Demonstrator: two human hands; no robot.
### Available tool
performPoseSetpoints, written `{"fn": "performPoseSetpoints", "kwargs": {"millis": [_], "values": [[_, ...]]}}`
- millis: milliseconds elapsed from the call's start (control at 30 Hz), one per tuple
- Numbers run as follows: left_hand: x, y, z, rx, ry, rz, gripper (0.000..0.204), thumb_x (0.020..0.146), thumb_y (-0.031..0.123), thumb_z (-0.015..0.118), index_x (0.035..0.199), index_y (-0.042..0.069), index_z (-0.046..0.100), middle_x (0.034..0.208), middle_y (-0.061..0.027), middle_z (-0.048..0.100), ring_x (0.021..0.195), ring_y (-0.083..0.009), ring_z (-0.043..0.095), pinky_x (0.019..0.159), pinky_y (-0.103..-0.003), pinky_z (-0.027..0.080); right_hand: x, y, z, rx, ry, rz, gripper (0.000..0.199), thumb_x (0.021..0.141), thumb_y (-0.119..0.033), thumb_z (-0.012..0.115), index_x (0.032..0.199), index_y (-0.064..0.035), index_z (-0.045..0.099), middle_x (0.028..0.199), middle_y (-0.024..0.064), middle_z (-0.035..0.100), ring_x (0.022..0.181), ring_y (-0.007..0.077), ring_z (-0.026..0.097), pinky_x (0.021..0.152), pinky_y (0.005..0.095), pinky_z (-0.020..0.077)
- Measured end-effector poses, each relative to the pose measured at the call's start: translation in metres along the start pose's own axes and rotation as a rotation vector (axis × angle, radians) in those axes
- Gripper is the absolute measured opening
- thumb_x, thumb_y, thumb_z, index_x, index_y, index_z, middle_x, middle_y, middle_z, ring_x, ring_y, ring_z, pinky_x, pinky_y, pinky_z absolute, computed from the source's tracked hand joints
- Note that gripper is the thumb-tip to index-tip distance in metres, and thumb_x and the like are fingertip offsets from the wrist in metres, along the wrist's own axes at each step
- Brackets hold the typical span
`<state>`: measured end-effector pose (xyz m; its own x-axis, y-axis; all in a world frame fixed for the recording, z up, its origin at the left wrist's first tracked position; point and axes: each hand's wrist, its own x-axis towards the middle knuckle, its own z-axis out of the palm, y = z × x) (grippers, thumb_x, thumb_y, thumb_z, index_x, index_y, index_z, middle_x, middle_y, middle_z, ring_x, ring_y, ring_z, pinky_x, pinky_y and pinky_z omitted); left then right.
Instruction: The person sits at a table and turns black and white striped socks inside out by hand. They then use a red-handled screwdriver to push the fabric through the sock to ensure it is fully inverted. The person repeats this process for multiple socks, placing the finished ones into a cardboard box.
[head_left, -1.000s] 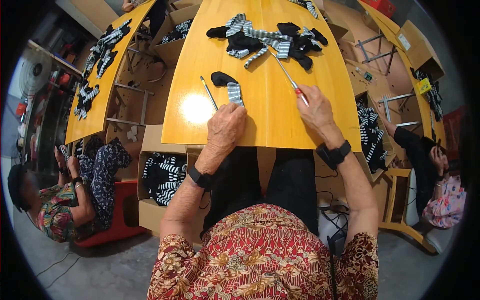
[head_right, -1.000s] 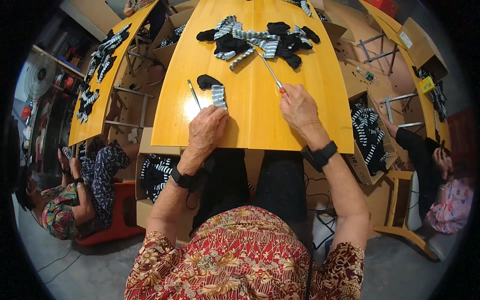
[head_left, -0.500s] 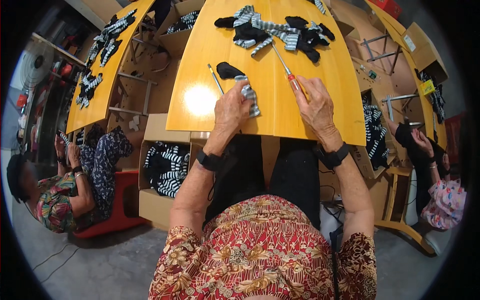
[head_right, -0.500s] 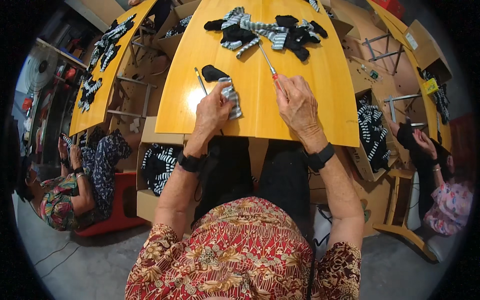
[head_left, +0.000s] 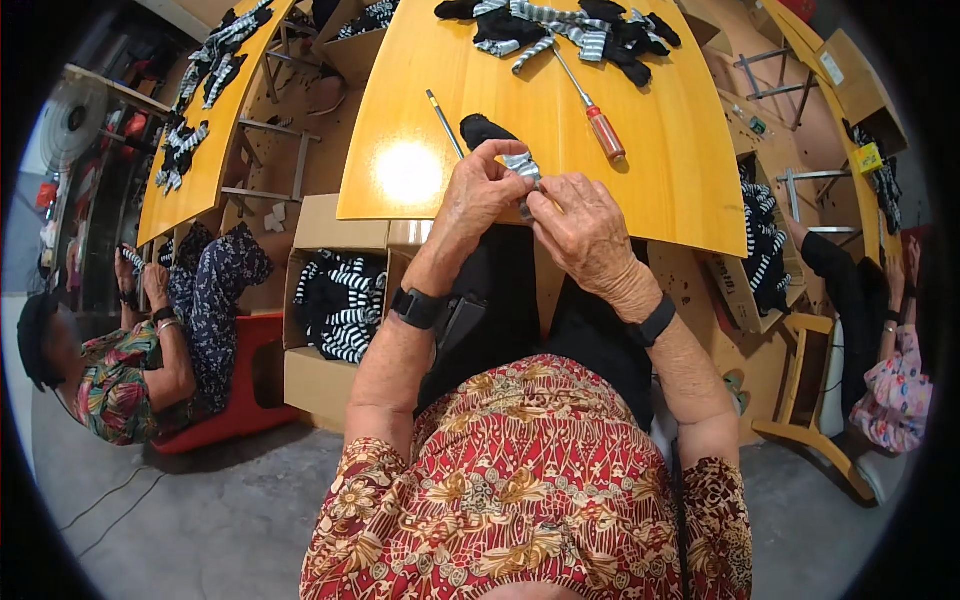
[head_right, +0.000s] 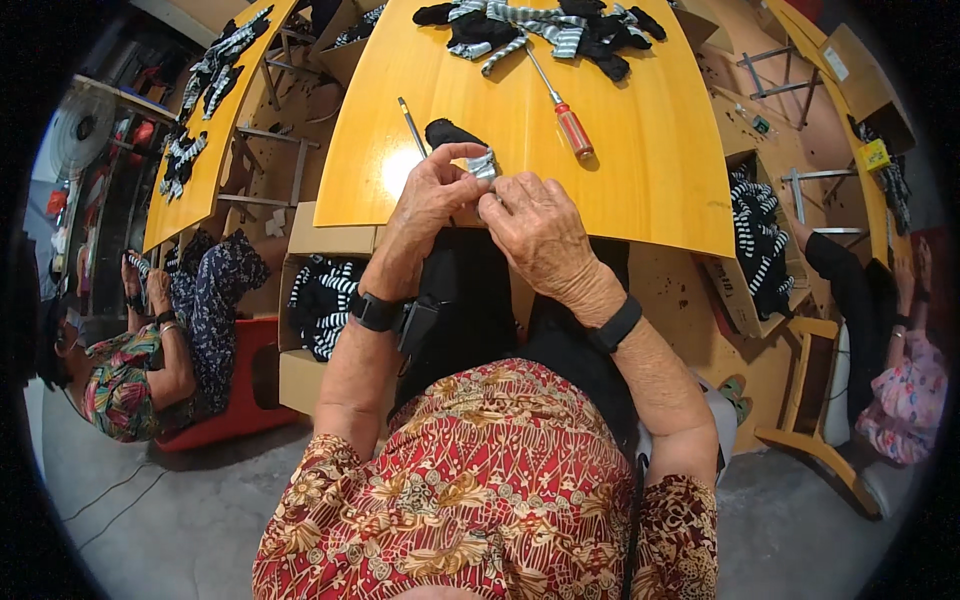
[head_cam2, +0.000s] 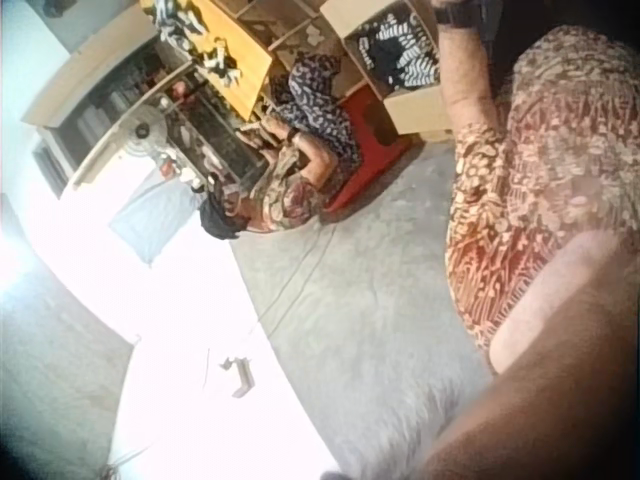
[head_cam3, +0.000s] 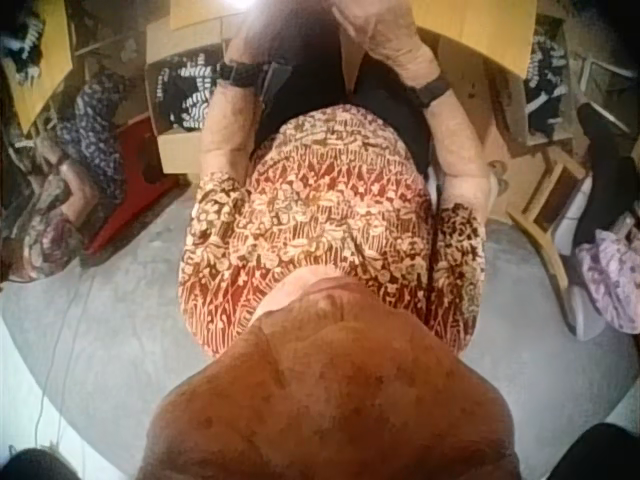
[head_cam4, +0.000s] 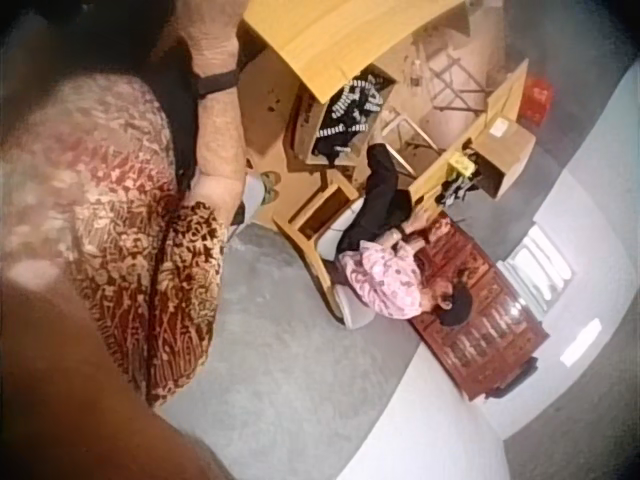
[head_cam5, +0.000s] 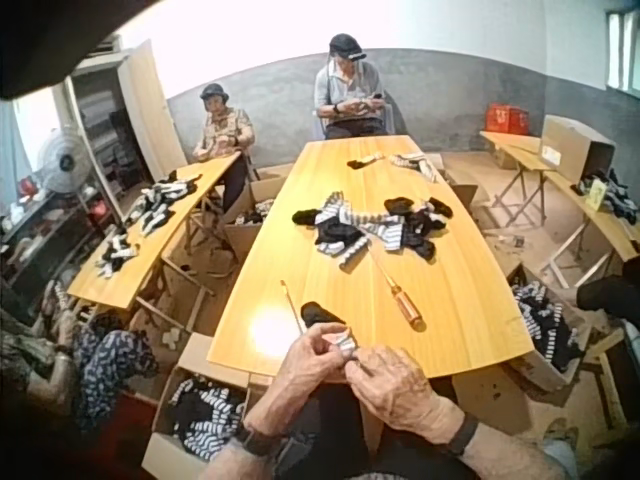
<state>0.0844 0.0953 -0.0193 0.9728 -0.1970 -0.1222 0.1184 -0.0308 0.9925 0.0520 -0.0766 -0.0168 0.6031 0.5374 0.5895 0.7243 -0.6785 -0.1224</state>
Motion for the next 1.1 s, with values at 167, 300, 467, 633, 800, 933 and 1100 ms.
{"fn": "performPoseSetpoints", "kwargs": {"millis": [167, 300, 467, 633, 800, 933, 1100], "values": [[-0.001, 0.000, 0.007, -0.100, 0.001, 0.010, 0.042, 0.083, 0.020, 0.071, 0.118, 0.002, 0.058, 0.077, -0.0008, 0.060, 0.069, -0.0074, 0.054, 0.062, -0.021, 0.040, -0.007, 0.002, 0.007, 0.056, 0.128, 0.078, 0.011, 0.077, -0.009, 0.064, 0.085, -0.0048, 0.059, 0.084, 0.0077, 0.059, 0.081, 0.0253, 0.058, 0.069, 0.0348, 0.0471], [-0.016, 0.005, 0.017, -0.122, 0.167, 0.117, 0.034, 0.087, 0.019, 0.069, 0.114, 0.000, 0.059, 0.081, -0.0015, 0.061, 0.071, -0.0079, 0.055, 0.066, -0.022, 0.043, -0.011, 0.006, 0.003, 0.862, 0.229, 0.811, 0.007, 0.083, -0.010, 0.065, 0.086, -0.0035, 0.063, 0.076, 0.0025, 0.062, 0.069, 0.0134, 0.058, 0.060, 0.0254, 0.0451], [-0.031, -0.021, 0.030, -0.005, 0.062, 0.191, 0.023, 0.090, 0.015, 0.065, 0.106, -0.002, 0.064, 0.091, -0.0033, 0.066, 0.080, -0.0093, 0.061, 0.073, -0.024, 0.051, -0.028, 0.003, 0.002, 1.304, 0.189, 1.060, 0.013, 0.087, -0.013, 0.065, 0.091, -0.0007, 0.066, 0.076, 0.0002, 0.063, 0.065, 0.0031, 0.053, 0.059, 0.0184, 0.0425], [-0.048, -0.014, 0.039, 0.107, 0.067, 0.225, 0.022, 0.089, 0.013, 0.066, 0.106, -0.002, 0.066, 0.090, -0.0041, 0.069, 0.083, -0.0085, 0.062, 0.074, -0.023, 0.051, -0.032, -0.008, -0.009, 0.986, 0.123, 0.868, 0.013, 0.088, -0.011, 0.062, 0.092, 0.0005, 0.066, 0.078, 0.0005, 0.063, 0.070, 0.0059, 0.055, 0.063, 0.0214, 0.0445], [-0.057, -0.019, 0.044, 0.281, 0.165, 0.321, 0.020, 0.088, 0.012, 0.067, 0.103, -0.001, 0.068, 0.087, -0.0073, 0.071, 0.079, -0.0109, 0.065, 0.070, -0.025, 0.052, -0.035, -0.014, -0.015, 0.815, 0.102, 0.735, 0.012, 0.087, -0.006, 0.059, 0.093, 0.0028, 0.064, 0.079, 0.0072, 0.063, 0.072, 0.0128, 0.059, 0.066, 0.0269, 0.0472], [-0.063, -0.016, 0.050, 0.467, 0.271, 0.407, 0.016, 0.086, 0.010, 0.065, 0.096, -0.002, 0.069, 0.080, -0.0133, 0.070, 0.074, -0.0148, 0.067, 0.064, -0.028, 0.052, -0.034, -0.019, -0.022, 0.653, 0.084, 0.609, 0.009, 0.082, -0.003, 0.059, 0.089, 0.0028, 0.062, 0.079, 0.0132, 0.061, 0.074, 0.0252, 0.061, 0.067, 0.0330, 0.0487], [-0.066, -0.011, 0.051, 0.436, 0.276, 0.294, 0.015, 0.085, 0.010, 0.061, 0.091, -0.002, 0.067, 0.072, -0.0093, 0.068, 0.067, -0.0132, 0.064, 0.061, -0.027, 0.050, -0.032, -0.024, -0.022, 0.567, 0.138, 0.522, 0.008, 0.077, 0.000, 0.061, 0.084, 0.0016, 0.061, 0.077, 0.0130, 0.060, 0.075, 0.0293, 0.061, 0.067, 0.0355, 0.0488]]}}
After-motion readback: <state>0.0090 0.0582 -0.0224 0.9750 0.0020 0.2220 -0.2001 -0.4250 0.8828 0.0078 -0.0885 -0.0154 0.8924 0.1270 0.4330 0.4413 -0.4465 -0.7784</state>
